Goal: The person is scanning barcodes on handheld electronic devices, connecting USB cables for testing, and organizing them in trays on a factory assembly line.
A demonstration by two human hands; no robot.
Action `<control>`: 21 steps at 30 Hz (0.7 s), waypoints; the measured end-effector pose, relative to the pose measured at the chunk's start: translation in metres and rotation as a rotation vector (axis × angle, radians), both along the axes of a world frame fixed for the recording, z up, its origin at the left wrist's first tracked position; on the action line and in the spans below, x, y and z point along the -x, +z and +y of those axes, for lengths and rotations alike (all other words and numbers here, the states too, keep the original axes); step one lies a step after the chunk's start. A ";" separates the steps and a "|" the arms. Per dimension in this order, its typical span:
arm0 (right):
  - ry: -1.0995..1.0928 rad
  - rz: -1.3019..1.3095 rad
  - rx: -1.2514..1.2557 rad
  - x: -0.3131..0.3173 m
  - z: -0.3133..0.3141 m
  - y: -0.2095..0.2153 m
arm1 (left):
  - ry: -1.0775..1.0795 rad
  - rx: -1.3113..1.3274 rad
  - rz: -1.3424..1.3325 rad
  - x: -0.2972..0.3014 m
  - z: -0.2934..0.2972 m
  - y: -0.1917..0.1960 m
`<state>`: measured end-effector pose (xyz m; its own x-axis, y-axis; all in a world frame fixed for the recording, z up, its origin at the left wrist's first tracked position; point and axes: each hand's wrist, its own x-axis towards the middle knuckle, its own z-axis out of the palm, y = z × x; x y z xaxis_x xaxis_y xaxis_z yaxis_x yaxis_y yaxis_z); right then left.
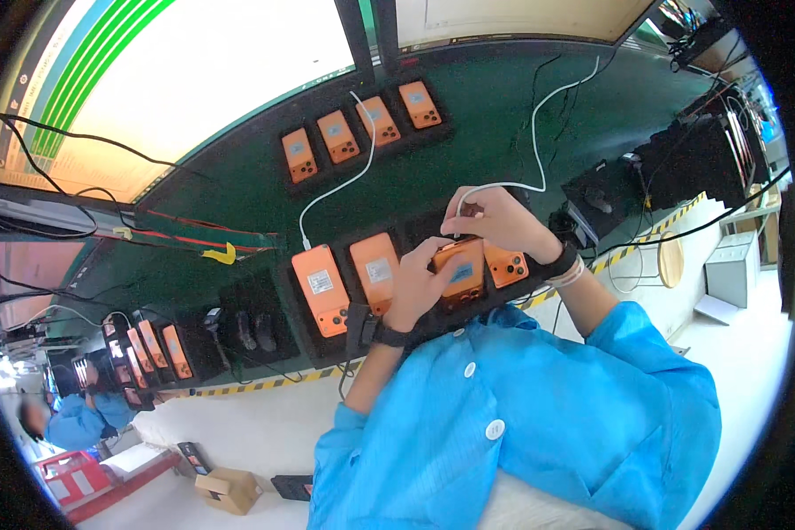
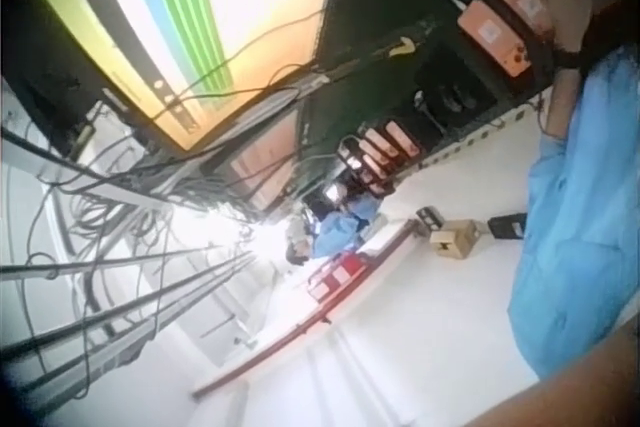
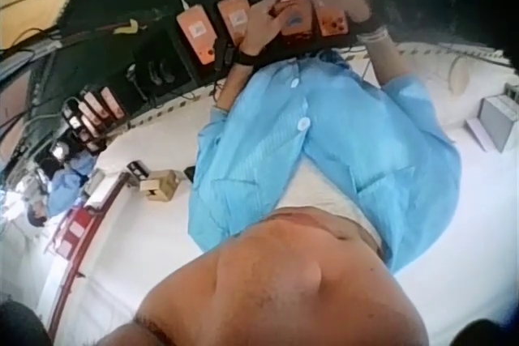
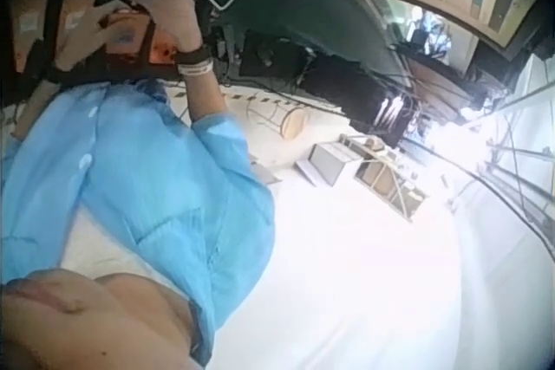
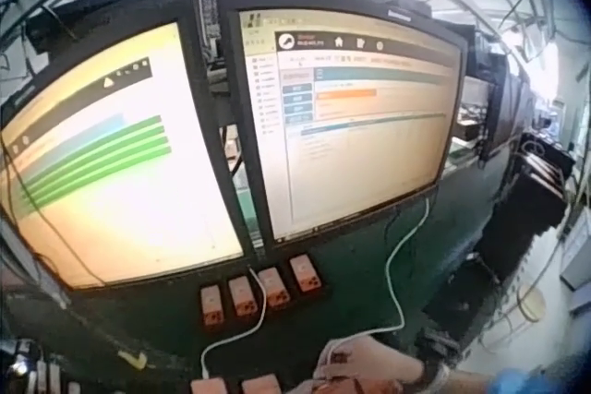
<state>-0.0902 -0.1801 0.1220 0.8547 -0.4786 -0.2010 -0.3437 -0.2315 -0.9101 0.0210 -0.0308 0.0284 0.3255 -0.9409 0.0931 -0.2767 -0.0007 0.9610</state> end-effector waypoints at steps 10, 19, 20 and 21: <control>0.092 -0.077 0.397 0.000 0.012 -0.018 | 0.041 0.060 0.058 -0.001 0.001 -0.007; 0.050 -0.050 0.083 0.004 0.012 -0.061 | 0.184 0.059 0.091 -0.023 0.017 0.003; 0.073 -0.056 0.083 0.003 0.004 -0.070 | 0.272 0.051 -0.003 -0.032 0.023 0.000; 0.073 0.004 0.116 0.001 -0.006 -0.078 | 0.352 0.037 -0.093 -0.043 0.032 -0.007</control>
